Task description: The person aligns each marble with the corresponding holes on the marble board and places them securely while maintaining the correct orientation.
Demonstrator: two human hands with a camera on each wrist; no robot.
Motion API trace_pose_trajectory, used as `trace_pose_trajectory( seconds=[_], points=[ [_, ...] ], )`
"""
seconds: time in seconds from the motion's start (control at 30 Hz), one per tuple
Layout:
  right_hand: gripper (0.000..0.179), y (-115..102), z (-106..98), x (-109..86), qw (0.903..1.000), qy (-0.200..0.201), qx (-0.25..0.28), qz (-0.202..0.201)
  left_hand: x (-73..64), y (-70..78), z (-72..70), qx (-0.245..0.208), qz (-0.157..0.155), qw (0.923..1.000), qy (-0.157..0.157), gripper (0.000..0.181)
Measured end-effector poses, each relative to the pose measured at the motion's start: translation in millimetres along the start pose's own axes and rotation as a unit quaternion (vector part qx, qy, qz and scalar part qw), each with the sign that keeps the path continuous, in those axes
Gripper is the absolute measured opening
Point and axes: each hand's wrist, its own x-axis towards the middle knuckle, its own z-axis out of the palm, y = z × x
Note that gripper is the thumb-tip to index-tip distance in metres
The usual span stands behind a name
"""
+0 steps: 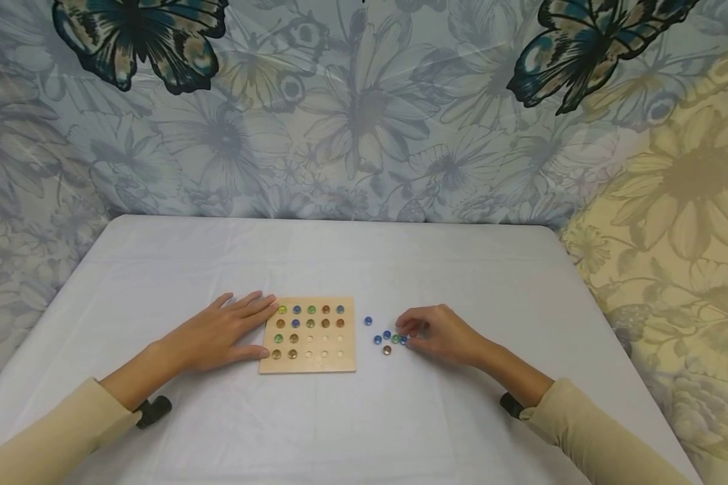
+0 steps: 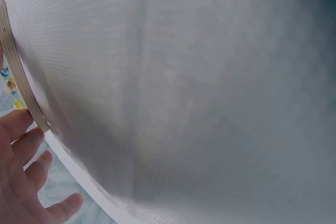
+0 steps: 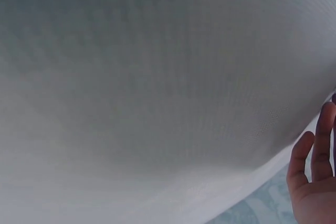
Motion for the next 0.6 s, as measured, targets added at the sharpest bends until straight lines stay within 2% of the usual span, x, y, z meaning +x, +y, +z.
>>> trace_pose_trajectory(
  seconds=[0.37, 0.6],
  points=[
    [0.030, -10, -6, 11.0, 0.9989, 0.019, -0.039, -0.019, -0.2, -0.4, 0.1, -0.001, 0.000, 1.0000, 0.001, 0.083],
    [0.028, -20, -2, 22.9, 0.9993, 0.016, -0.028, -0.021, -0.1, -0.6, 0.6, 0.000, 0.000, 1.0000, 0.003, 0.083]
  ],
)
